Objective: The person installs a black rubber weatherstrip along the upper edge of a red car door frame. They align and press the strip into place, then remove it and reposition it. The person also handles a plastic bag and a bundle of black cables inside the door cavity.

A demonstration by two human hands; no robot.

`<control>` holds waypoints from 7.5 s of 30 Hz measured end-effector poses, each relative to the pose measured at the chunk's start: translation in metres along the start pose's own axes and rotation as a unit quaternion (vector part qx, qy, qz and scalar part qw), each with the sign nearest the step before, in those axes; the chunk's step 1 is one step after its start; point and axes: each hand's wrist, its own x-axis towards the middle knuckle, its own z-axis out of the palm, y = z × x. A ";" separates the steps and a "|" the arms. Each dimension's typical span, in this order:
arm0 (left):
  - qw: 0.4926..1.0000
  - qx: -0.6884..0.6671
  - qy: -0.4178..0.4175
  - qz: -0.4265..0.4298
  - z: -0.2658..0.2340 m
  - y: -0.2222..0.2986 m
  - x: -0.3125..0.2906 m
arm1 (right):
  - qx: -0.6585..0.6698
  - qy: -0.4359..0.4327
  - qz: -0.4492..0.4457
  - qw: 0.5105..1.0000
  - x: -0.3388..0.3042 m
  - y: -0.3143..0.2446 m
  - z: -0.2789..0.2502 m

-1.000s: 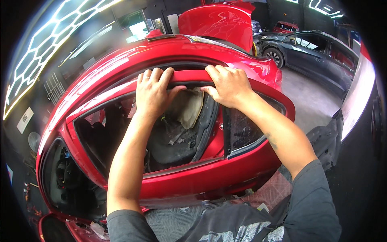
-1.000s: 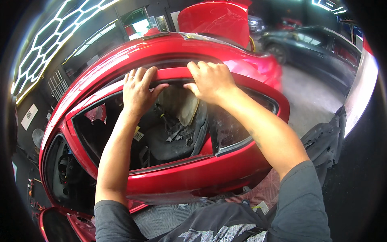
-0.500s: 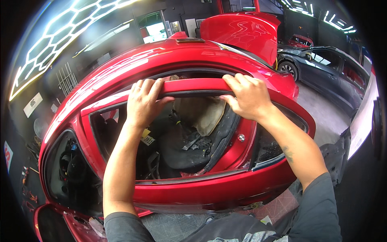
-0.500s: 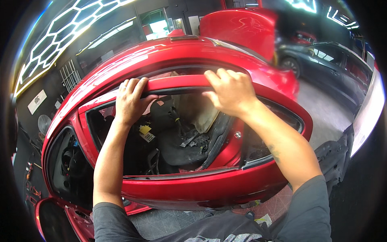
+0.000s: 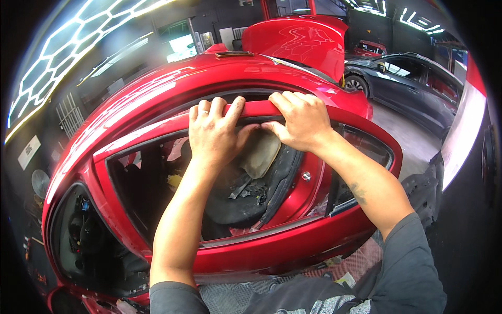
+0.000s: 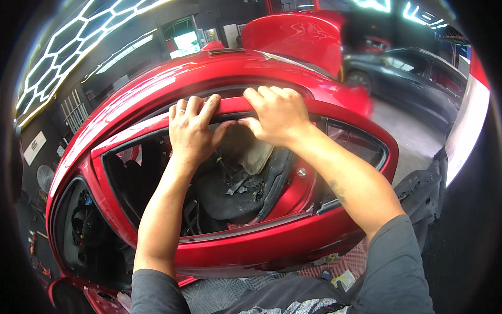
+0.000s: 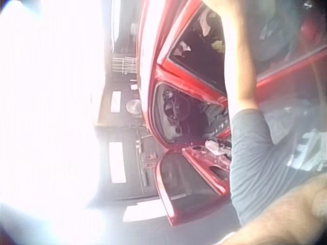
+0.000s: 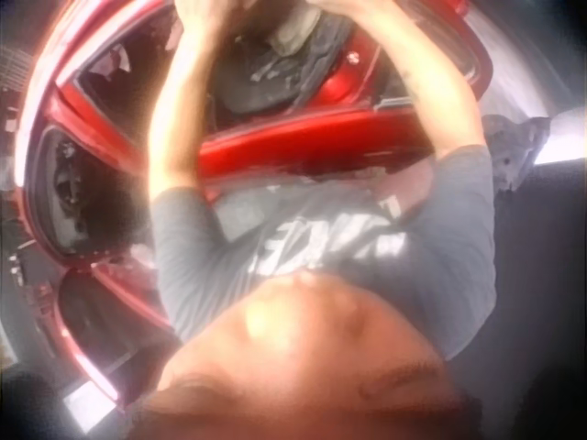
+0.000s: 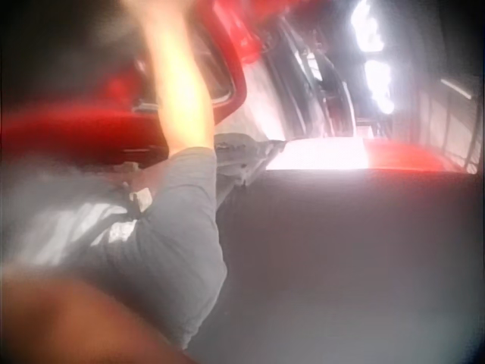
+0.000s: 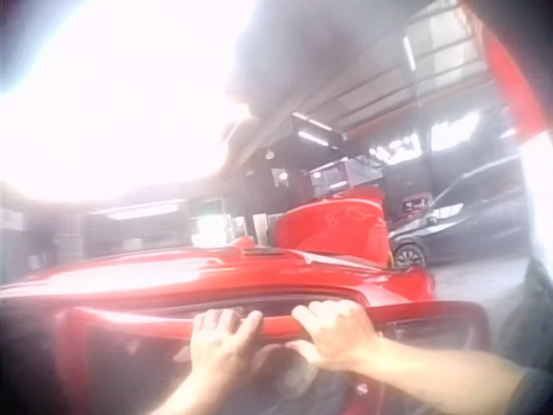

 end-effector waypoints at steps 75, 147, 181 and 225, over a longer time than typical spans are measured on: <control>0.332 -0.765 -0.178 -0.522 0.114 0.163 -0.087 | 0.046 -0.098 0.389 0.915 -0.156 0.220 -0.096; 0.573 0.681 -0.194 -0.413 -0.031 0.717 0.116 | 0.821 -0.350 -0.451 -0.007 -0.378 0.219 -0.108; 0.505 0.785 -0.157 -0.325 -0.177 0.755 -0.090 | 0.486 -0.720 -0.321 0.377 -0.510 0.150 0.475; 0.365 0.020 -0.658 -0.659 0.453 0.261 -1.320 | 0.460 -0.770 0.309 0.315 -0.621 -0.068 0.704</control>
